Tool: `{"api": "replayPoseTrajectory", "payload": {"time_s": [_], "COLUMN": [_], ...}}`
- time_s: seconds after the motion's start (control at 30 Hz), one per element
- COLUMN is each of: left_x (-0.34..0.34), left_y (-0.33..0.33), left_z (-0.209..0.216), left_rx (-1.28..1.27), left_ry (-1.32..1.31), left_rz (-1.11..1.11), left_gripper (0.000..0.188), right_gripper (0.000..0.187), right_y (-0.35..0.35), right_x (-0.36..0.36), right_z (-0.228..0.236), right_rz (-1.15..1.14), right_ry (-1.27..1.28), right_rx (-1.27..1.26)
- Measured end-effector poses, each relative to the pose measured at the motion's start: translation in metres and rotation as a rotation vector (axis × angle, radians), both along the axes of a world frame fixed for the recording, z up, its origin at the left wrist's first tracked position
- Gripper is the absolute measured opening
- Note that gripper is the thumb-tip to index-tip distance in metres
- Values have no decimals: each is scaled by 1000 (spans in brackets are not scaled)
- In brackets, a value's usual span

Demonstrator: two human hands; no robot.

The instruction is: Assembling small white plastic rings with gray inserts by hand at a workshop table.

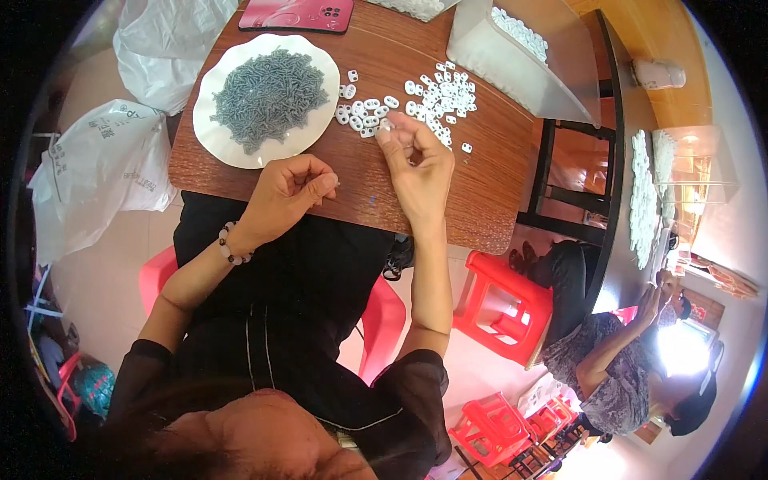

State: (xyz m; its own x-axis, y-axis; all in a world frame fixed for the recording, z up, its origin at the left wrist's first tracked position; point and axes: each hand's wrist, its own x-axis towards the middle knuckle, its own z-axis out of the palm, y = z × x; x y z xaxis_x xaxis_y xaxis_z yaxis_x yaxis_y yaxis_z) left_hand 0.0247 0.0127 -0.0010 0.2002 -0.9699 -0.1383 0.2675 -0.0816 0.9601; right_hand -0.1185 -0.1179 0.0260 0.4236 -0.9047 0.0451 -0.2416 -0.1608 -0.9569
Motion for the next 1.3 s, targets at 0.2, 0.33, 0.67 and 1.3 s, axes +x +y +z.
{"api": "replayPoseTrajectory", "payload": {"time_s": [0.2,0.33,0.67,1.3], "left_x": [1,1,-3,-5], "left_y": [-4,-5,-5,-4], "left_z": [1,0,-3,4], "left_rx": [1,-1,-20,-29], "left_ry": [25,26,31,54], "left_rz": [4,6,30,-72], "left_gripper": [20,19,19,17], "right_gripper": [17,18,10,5], "right_y": [19,28,36,59], "right_x": [-12,-22,-27,-27], "right_z": [3,3,-11,1], "right_rz": [110,133,62,40], "right_ry": [-160,-162,-45,-119], "right_rx": [171,268,55,248]}}
